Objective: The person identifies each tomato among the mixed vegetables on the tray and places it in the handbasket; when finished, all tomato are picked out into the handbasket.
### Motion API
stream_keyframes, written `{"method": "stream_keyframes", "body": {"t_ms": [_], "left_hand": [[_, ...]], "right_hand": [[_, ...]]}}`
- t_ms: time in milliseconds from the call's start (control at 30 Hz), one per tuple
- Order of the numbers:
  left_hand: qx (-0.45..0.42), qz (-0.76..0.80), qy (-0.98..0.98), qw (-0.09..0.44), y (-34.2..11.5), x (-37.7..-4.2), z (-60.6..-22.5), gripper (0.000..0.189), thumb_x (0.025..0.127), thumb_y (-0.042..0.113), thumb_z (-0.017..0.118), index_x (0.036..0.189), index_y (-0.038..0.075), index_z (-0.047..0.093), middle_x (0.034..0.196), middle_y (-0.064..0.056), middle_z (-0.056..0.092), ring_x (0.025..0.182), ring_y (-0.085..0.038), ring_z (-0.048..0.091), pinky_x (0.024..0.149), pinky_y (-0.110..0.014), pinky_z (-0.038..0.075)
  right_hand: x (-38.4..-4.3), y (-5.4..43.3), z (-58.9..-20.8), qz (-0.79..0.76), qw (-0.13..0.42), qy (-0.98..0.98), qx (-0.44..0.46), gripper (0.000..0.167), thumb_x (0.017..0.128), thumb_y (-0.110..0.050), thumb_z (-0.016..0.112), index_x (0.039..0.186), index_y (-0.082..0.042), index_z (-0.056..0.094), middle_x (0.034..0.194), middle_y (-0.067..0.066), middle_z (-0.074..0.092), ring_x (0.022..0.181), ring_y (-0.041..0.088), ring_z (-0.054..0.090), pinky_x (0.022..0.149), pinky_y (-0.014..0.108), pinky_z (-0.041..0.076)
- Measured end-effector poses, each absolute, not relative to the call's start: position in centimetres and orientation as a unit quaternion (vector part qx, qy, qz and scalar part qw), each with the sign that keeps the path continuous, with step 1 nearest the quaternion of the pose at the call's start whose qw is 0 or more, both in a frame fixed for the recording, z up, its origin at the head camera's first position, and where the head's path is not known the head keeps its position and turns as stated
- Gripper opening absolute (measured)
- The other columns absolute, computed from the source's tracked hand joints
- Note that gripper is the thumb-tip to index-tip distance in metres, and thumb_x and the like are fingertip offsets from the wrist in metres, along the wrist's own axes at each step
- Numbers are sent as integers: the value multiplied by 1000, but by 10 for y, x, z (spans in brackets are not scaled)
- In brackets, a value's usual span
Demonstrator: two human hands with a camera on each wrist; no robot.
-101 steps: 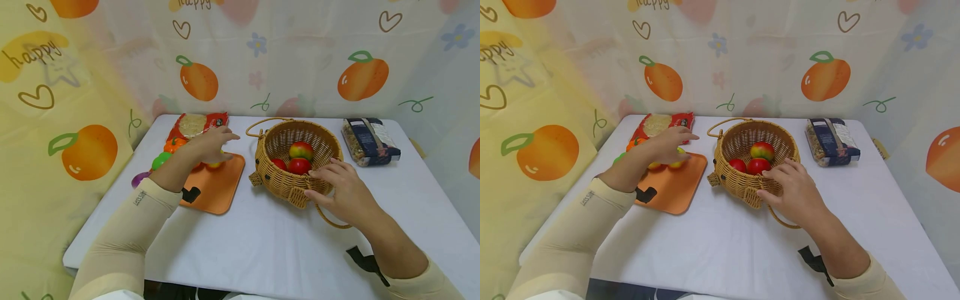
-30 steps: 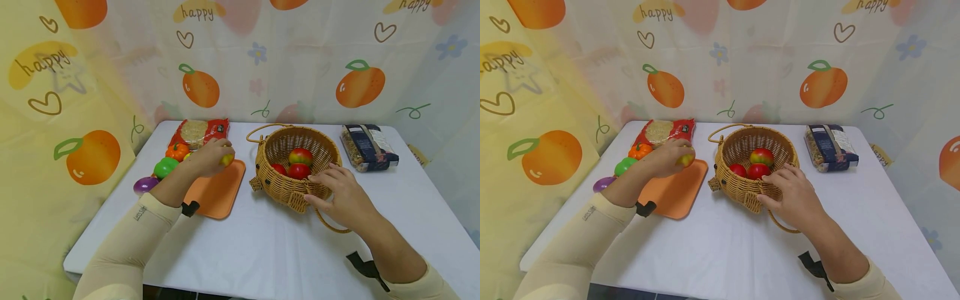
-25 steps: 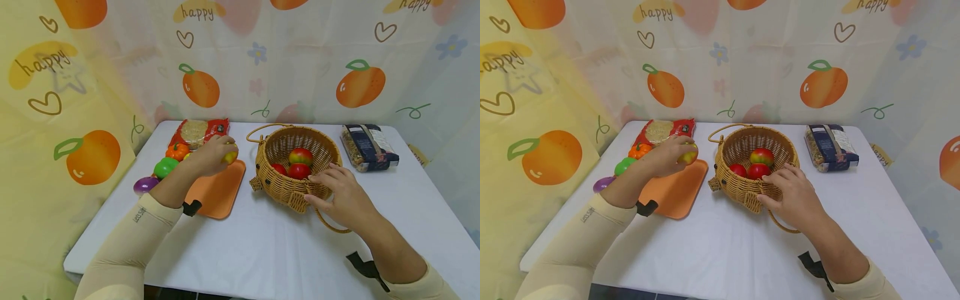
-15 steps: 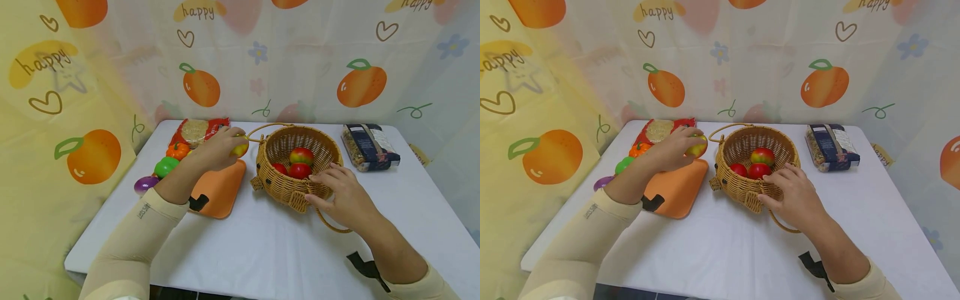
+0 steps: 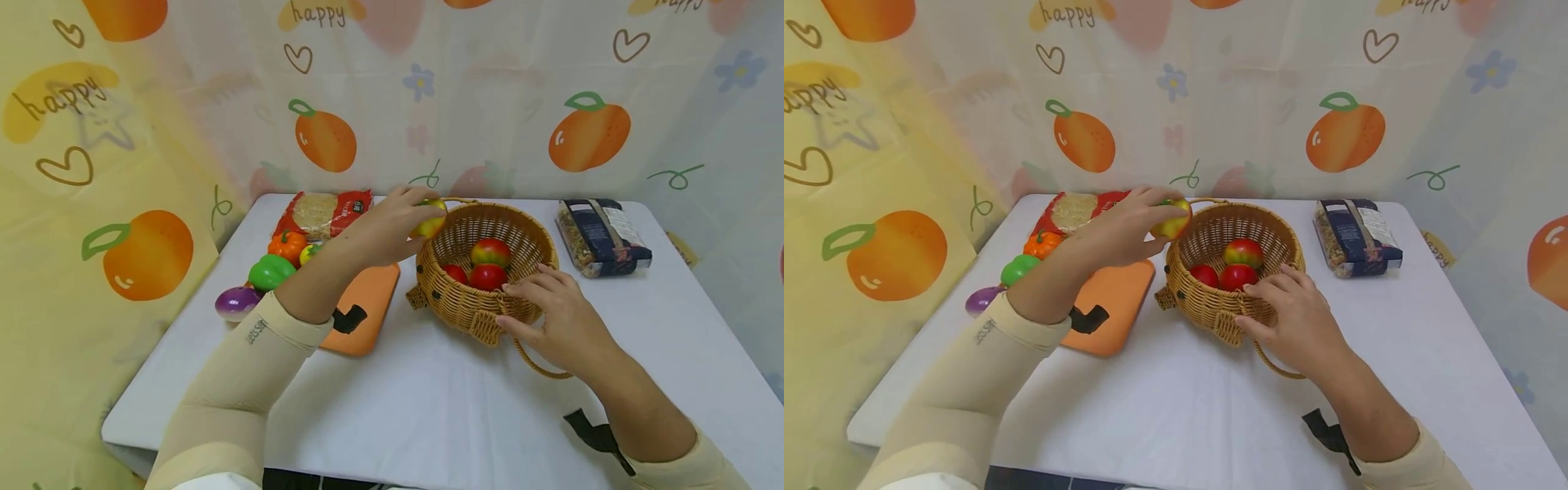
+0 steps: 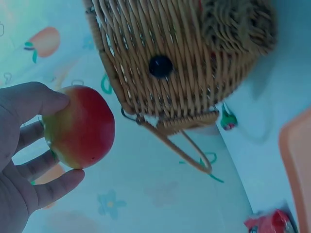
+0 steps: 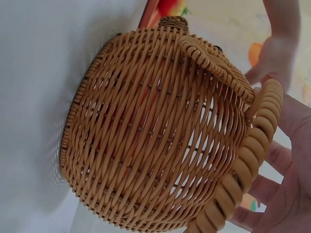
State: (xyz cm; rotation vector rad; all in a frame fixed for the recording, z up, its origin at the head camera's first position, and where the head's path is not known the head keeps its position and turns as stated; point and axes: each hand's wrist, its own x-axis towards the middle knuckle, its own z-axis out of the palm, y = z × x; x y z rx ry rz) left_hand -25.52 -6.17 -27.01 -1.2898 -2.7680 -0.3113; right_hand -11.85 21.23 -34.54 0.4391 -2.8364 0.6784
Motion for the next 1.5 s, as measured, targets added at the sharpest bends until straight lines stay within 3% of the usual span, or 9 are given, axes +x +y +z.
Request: {"method": "stream_keyframes", "body": {"t_ms": [533, 767, 900, 1500], "left_hand": [[-470, -74, -880, 14, -20, -262, -289, 42, 98, 14, 66, 140, 17, 63, 156, -7, 45, 147, -32, 35, 118, -41, 39], [-463, -74, -883, -20, -13, -267, -296, 43, 98, 18, 67, 141, 16, 62, 152, -6, 46, 139, -33, 41, 110, -39, 47], [-460, -66, -885, -33, -11, -268, -299, 45, 99, 20, 66, 143, 16, 60, 152, -8, 46, 141, -33, 40, 112, -39, 45], [-452, -64, -890, -7, -18, -259, -291, 48, 99, 21, 67, 146, 20, 57, 158, -5, 41, 147, -29, 34, 117, -41, 40]], "right_hand": [[-120, 210, -345, 225, 98, -958, 151, 47, 86, -39, 82, 125, -13, 74, 127, 16, 66, 142, 48, 37, 110, 74, 32], [-120, 210, -346, 221, 101, -958, 151, 46, 86, -37, 82, 124, -13, 74, 128, 17, 66, 142, 47, 37, 110, 74, 32], [-120, 209, -345, 219, 101, -959, 150, 47, 86, -37, 82, 125, -13, 74, 128, 17, 66, 142, 47, 37, 110, 74, 32], [-118, 213, -345, 222, 94, -960, 145, 47, 87, -39, 81, 125, -12, 73, 129, 17, 65, 142, 47, 37, 110, 74, 32]]}}
